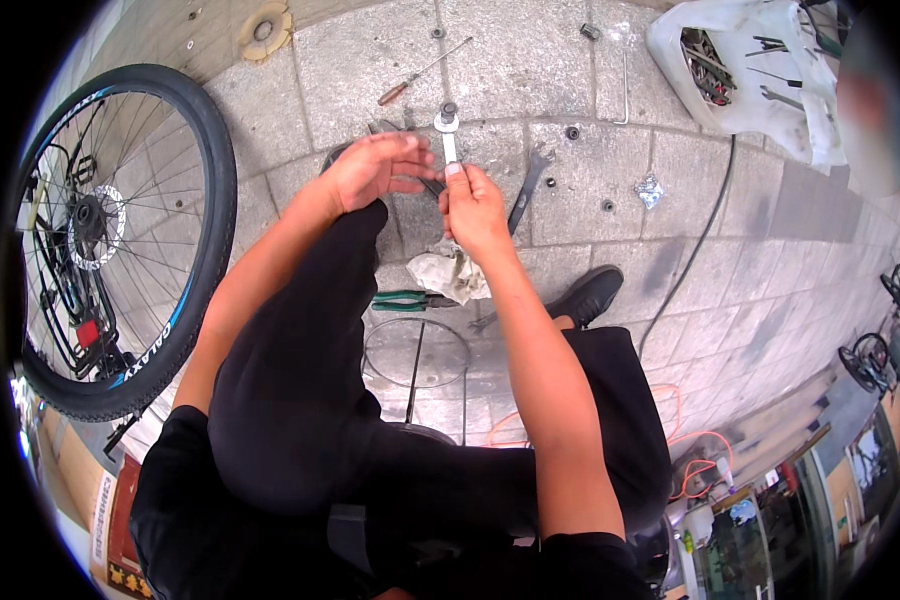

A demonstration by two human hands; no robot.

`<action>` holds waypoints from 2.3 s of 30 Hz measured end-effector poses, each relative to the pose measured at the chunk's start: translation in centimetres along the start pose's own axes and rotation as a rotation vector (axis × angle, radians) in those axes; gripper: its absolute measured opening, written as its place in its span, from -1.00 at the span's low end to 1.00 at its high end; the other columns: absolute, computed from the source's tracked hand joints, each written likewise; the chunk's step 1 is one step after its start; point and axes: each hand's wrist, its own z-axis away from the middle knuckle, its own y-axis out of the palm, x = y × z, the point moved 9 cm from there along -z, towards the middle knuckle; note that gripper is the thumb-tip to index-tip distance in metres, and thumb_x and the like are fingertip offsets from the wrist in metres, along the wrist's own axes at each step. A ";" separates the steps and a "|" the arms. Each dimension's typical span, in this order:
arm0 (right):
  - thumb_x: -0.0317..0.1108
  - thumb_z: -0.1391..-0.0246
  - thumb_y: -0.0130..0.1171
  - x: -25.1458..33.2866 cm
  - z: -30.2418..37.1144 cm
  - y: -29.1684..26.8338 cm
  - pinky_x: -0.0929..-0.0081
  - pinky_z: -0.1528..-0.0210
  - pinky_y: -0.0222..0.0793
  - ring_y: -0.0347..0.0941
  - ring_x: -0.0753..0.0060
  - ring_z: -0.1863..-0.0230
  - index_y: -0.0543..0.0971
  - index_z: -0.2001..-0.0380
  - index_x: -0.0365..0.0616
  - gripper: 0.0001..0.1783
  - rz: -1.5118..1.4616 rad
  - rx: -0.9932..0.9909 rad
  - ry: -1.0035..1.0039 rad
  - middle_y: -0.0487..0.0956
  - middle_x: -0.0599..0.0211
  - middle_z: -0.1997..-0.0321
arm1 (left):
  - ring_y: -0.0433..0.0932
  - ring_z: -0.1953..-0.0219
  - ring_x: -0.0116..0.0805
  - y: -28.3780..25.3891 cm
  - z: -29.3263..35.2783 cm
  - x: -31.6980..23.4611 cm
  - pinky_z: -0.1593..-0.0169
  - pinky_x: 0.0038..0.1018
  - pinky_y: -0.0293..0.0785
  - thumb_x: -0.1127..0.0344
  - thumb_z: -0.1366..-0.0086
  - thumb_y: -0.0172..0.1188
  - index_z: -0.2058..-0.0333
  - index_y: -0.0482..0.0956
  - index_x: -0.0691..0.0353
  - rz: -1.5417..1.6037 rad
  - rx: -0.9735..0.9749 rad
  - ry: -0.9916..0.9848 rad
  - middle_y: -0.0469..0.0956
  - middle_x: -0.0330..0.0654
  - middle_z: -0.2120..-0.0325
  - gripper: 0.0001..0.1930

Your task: The person works on a bicycle wheel, using a wrench to adjust the axle nuts and a brush to apply grease to the hub. The person repeatedly dips the brush into a grease container and applies it to the hub area while holding the wheel.

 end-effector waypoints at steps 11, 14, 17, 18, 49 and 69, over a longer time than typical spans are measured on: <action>-0.07 -0.39 0.01 -1.2 0.0 -1.1 0.47 0.44 0.32 0.41 0.61 0.54 0.65 0.30 -0.16 -0.60 0.282 0.052 -0.118 0.51 0.44 0.57 | 0.54 0.41 -0.55 6.7 2.8 -9.2 0.29 -0.58 0.51 0.16 -0.30 0.40 0.12 0.67 0.34 -1.053 -0.161 0.707 0.61 -0.34 0.39 -0.65; -0.06 -0.38 0.05 0.3 -1.4 -3.0 0.55 0.54 0.26 0.33 0.64 0.61 0.65 0.20 -0.16 -0.62 0.395 0.024 -0.173 0.48 0.49 0.59 | 0.51 0.44 -0.53 5.6 2.0 -10.1 0.35 -0.51 0.44 0.25 -0.35 0.31 0.21 0.74 0.21 -0.899 -0.219 0.772 0.62 -0.23 0.44 -0.83; -0.08 -0.38 0.06 -0.8 0.7 -6.0 0.55 0.58 0.27 0.37 0.60 0.58 0.62 0.17 -0.24 -0.60 0.346 -0.053 -0.112 0.45 0.45 0.58 | 0.45 0.50 -0.59 4.1 1.8 -8.5 0.43 -0.55 0.37 0.25 -0.34 0.33 0.22 0.72 0.26 -0.700 -0.231 0.599 0.57 -0.36 0.54 -0.81; -0.09 -0.38 0.06 -1.4 1.9 -6.7 0.54 0.57 0.29 0.38 0.60 0.57 0.61 0.16 -0.27 -0.60 0.281 -0.081 -0.071 0.46 0.42 0.56 | 0.44 0.52 -0.61 3.5 3.2 -8.6 0.44 -0.56 0.36 0.25 -0.34 0.33 0.22 0.72 0.26 -0.709 -0.275 0.587 0.56 -0.37 0.55 -0.81; -0.18 0.07 0.35 -28.1 12.4 -15.9 0.14 0.09 0.49 0.60 -0.05 0.28 0.55 0.39 -0.34 -0.61 0.423 -0.792 0.200 0.64 -0.04 0.39 | 0.45 0.52 -0.63 -0.5 1.5 -7.8 0.49 -0.59 0.40 0.12 -0.24 0.47 0.21 0.68 0.18 -0.141 -0.341 0.325 0.57 -0.42 0.45 -0.70; -0.18 -0.37 0.08 -11.1 11.2 -11.3 0.49 0.46 0.37 0.40 0.56 0.55 0.54 0.15 -0.34 -0.65 -0.007 -0.407 -0.009 0.43 0.44 0.56 | 0.51 0.41 -0.60 -0.5 2.2 -9.6 0.31 -0.57 0.47 0.17 -0.25 0.46 0.18 0.74 0.23 -0.450 -0.334 0.429 0.66 -0.37 0.37 -0.72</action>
